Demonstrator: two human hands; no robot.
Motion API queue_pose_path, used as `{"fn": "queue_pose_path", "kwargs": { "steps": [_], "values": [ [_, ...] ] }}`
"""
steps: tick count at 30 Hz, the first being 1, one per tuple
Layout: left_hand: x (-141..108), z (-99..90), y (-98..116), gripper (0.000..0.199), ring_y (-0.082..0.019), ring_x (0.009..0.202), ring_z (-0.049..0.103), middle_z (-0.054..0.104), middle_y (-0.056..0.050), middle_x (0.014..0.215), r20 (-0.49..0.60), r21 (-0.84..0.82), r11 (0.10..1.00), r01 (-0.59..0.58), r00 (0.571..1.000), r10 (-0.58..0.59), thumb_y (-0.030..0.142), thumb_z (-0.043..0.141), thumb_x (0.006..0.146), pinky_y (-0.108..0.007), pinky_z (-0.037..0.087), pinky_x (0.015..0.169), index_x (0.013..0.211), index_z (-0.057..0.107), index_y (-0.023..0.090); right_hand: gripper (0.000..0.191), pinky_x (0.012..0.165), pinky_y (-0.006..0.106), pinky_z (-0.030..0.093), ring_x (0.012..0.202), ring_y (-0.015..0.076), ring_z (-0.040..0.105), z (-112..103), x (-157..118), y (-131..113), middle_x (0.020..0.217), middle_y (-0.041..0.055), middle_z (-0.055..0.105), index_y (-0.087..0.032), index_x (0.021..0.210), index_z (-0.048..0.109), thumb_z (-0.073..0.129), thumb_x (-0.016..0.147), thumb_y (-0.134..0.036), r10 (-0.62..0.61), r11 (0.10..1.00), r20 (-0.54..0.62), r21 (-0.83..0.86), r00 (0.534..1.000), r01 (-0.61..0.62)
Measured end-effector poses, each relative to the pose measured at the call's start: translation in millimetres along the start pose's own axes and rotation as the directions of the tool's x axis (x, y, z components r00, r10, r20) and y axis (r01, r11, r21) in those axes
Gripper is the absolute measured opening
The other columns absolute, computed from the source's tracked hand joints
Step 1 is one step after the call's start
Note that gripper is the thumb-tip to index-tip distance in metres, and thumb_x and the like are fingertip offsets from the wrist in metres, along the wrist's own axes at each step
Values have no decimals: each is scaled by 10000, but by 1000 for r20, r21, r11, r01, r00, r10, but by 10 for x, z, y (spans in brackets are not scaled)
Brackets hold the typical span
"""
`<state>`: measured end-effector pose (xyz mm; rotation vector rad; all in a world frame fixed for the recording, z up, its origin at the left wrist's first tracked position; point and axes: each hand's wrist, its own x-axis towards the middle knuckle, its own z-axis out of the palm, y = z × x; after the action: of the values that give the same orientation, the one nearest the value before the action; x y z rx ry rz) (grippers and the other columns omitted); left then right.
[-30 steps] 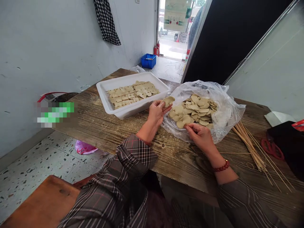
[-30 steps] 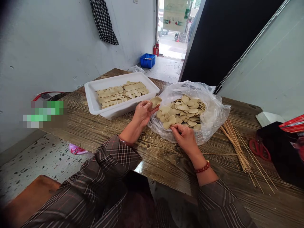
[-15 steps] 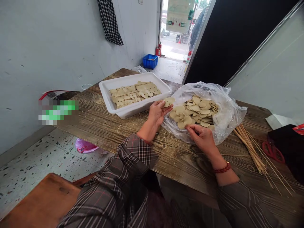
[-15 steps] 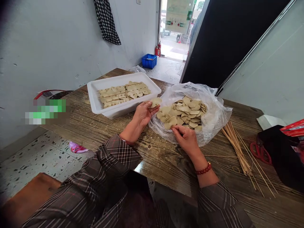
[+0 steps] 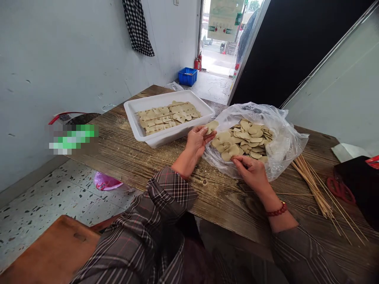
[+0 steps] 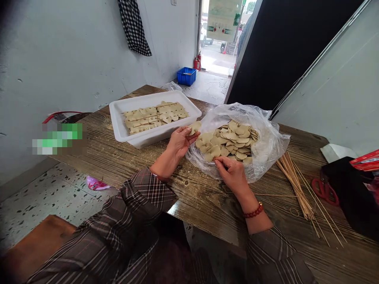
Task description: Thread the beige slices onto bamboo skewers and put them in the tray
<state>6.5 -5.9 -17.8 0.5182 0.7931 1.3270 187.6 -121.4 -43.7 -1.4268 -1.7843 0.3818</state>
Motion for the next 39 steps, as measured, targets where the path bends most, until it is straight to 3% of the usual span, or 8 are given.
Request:
{"fn": "queue_pose_path", "kwargs": {
  "steps": [12,21,29,34,39],
  "values": [
    [-8,19,-48,152,-142,674,701,637,7,696,27,89,989,-116,993,115,113,656,773,-339,566,797,820,518,152,289,558,274,424,621,191,624,5,7,-31,639,39,674,-176,861,726,521,893,-376,65,998,21,10,998,-66],
    [8,-13,-58,154,-97,577,636,624,30,673,109,152,963,-223,972,208,92,652,724,-302,566,714,788,522,145,310,536,253,384,567,158,558,6,5,4,566,12,610,-159,863,716,522,895,-399,96,995,27,34,995,-97],
    [-10,-5,-71,216,-92,615,601,613,35,660,158,212,952,-221,969,190,179,728,649,-245,524,648,757,543,147,320,510,242,357,508,129,486,8,15,11,517,-11,550,-156,833,708,525,899,-411,132,988,30,71,991,-134],
    [-27,-6,-106,234,-53,525,495,560,52,588,227,281,935,-214,962,152,225,757,643,-178,425,537,728,554,147,318,494,237,338,479,113,457,4,27,4,503,-24,532,-151,841,708,542,884,-418,173,972,36,156,984,-176],
    [-12,-16,-78,291,-83,574,568,615,34,698,183,203,973,-112,980,75,284,773,653,-219,471,578,827,578,156,340,459,226,305,452,95,416,5,30,-9,487,-37,502,-144,839,698,565,869,-455,234,923,60,300,970,-241]
  ]
}}
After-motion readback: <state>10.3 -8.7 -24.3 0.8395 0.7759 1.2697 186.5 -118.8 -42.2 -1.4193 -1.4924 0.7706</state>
